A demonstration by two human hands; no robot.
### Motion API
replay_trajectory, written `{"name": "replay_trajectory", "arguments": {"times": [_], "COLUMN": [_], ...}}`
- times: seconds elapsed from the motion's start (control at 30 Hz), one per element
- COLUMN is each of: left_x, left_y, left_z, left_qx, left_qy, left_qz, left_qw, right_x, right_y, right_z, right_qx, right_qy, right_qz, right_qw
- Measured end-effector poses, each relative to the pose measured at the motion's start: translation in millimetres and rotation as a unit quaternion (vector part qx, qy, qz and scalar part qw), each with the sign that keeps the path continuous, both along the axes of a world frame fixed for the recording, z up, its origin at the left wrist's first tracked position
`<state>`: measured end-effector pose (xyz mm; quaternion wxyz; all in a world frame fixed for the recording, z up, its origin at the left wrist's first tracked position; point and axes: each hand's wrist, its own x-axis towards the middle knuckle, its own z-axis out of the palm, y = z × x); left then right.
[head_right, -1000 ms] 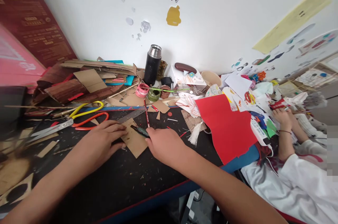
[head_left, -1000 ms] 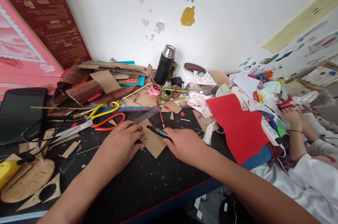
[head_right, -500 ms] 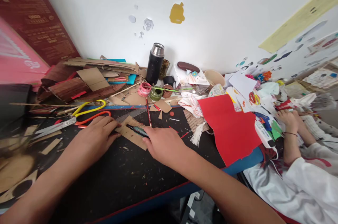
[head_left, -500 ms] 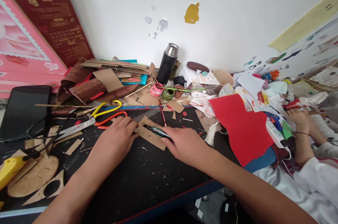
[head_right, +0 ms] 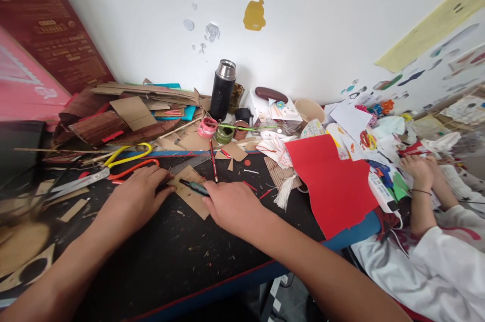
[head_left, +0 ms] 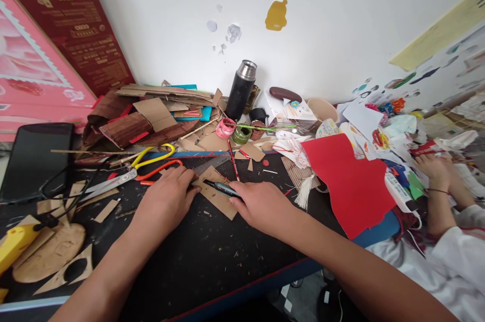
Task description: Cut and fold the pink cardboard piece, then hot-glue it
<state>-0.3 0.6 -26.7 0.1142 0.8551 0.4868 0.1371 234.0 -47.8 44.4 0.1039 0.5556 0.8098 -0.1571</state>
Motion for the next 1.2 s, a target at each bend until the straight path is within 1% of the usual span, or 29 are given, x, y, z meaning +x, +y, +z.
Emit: {"name": "replay_trajectory", "arguments": {"times": [0.13, 0.33, 0.47, 0.6, 0.73, 0.97, 1.2], "left_x": [0.7, 1.3, 2.3, 2.6, 2.1, 1.9, 2.8], "left_y": [-0.1, -0.1, -1.1, -1.4, -2.6, -6.0, -5.2], "left_z": [1.8, -3.3, -4.8, -4.5, -5.6, -8.8, -10.0], "left_qx": [-0.009, 0.009, 0.027, 0.027, 0.027, 0.057, 0.045], "left_qy": [0.007, 0.01, 0.014, 0.024, 0.023, 0.025, 0.035], "left_qz": [0.0, 0.004, 0.002, -0.001, 0.001, 0.005, 0.007], "left_qw": [1.0, 1.0, 1.0, 0.999, 0.999, 0.998, 0.998], "right_x": [-3.0, -7.7, -13.9, -24.5, -32.8, -36.5, -36.9], "right_y": [0.8, 2.4, 2.8, 0.4, -4.1, -8.6, -10.2], "right_z": [-0.9, 2.6, 5.6, 3.1, 1.6, 9.6, 10.5], "right_qx": [0.007, -0.007, -0.004, 0.016, 0.021, 0.019, 0.023], "right_qy": [-0.001, -0.015, -0.03, -0.071, -0.106, -0.122, -0.139], "right_qz": [0.001, 0.003, 0.006, 0.021, 0.036, 0.056, 0.072], "right_qw": [1.0, 1.0, 1.0, 0.997, 0.993, 0.991, 0.987]}}
